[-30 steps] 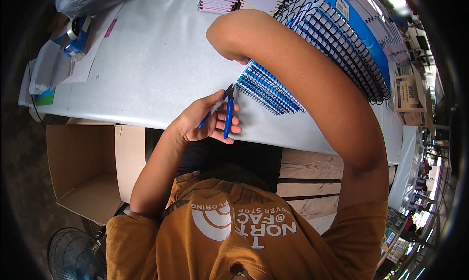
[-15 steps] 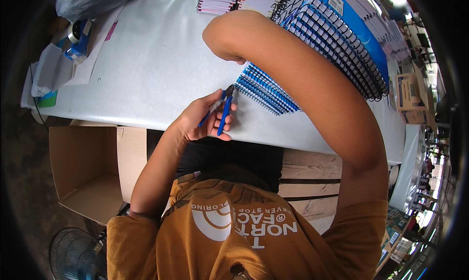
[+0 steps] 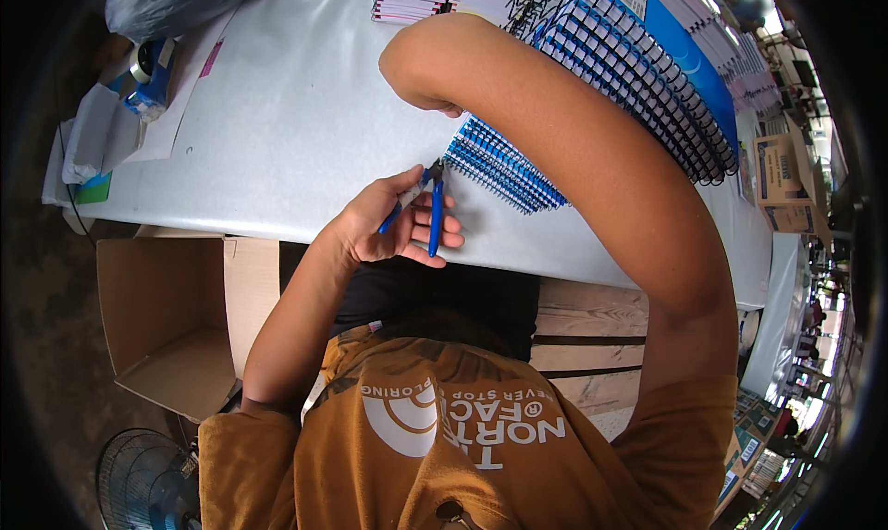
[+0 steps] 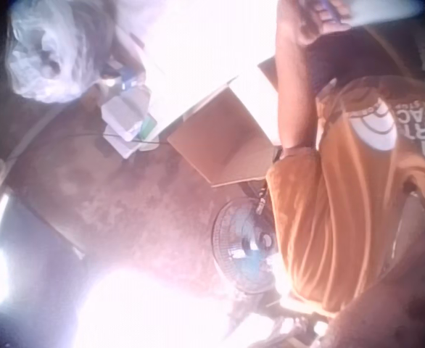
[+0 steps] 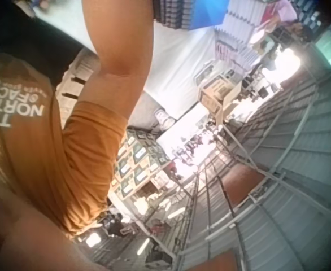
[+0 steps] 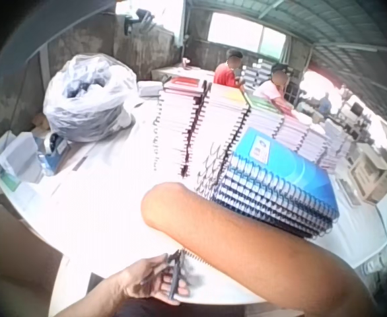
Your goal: The person uses wire cutters to trim the excess spiral binding wire from a stack of notebooks and then picks up the cut wire pieces.
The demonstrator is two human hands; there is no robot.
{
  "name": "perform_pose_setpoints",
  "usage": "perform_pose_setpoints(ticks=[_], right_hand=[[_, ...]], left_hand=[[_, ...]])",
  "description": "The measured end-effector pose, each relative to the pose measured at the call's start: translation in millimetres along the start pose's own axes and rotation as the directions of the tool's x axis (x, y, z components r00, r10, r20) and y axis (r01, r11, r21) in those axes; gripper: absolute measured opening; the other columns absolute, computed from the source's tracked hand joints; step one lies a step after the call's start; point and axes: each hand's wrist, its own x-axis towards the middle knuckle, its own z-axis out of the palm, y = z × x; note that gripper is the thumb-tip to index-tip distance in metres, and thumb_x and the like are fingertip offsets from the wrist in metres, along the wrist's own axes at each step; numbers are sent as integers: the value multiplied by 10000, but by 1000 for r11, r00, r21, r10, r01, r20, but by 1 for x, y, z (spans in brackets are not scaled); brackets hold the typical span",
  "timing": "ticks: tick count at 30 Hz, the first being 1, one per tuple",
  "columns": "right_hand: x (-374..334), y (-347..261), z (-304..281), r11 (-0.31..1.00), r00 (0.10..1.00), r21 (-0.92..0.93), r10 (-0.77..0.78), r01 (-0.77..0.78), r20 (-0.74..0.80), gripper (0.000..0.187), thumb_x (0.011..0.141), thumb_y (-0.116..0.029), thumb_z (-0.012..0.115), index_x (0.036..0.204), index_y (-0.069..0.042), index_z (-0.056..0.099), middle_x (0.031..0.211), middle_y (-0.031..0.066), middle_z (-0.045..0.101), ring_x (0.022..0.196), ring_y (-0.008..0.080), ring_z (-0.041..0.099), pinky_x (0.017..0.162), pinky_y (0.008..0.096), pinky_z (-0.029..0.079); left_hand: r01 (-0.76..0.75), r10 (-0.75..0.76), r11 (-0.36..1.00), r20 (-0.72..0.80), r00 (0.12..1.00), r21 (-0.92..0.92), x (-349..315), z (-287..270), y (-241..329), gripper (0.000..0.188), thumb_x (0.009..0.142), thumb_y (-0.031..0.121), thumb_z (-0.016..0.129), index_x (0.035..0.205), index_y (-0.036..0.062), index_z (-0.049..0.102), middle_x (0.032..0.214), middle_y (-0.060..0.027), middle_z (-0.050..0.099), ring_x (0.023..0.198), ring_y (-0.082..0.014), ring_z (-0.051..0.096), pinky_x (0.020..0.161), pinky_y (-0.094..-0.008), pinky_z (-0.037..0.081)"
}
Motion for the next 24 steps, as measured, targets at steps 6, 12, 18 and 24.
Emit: perform_pose_setpoints(ticks=[6, 12, 18, 24], right_hand=[[4, 2, 5, 999, 999, 7, -34, 34, -2, 237, 647, -25, 736, 882, -26, 702, 889, 160, 666, 789, 303, 648, 621, 440, 515], [6, 2, 3, 999, 998, 11, -54, 53, 21, 258, 630, -31, 748, 883, -30, 703, 911, 164, 663, 821, 306, 644, 647, 442, 514], [-1, 9, -11, 991, 988, 21, -134, 133, 74, 271, 642, -73, 747, 905, -29, 699, 939, 163, 661, 838, 308, 640, 679, 436, 510], [-13, 22, -22, 966, 953, 32, -260, 258, 154, 315, 623, -96, 752, 923, -20, 693, 940, 167, 661, 844, 302, 637, 698, 421, 499]], left_hand=[[170, 154, 682, -367, 917, 711, -7, 27, 14, 511, 959, 406, 275, 1043, -25, 536, 908, -161, 607, 709, -280, 564, 725, -380, 534], [315, 241, 140, -340, 909, 939, -16, 49, 28, 504, 930, 379, 366, 1144, -67, 467, 975, -226, 562, 948, -353, 586, 696, -414, 497], [327, 706, 128, -318, 633, 936, -42, -32, 23, 472, 903, 415, 441, 1090, -14, 499, 824, -102, 583, 748, -186, 568, 646, -317, 457], [-360, 362, 891, 47, 931, 277, -49, 27, -3, 493, 928, 445, 368, 1105, 7, 508, 856, -109, 602, 738, -215, 612, 665, -348, 524]])
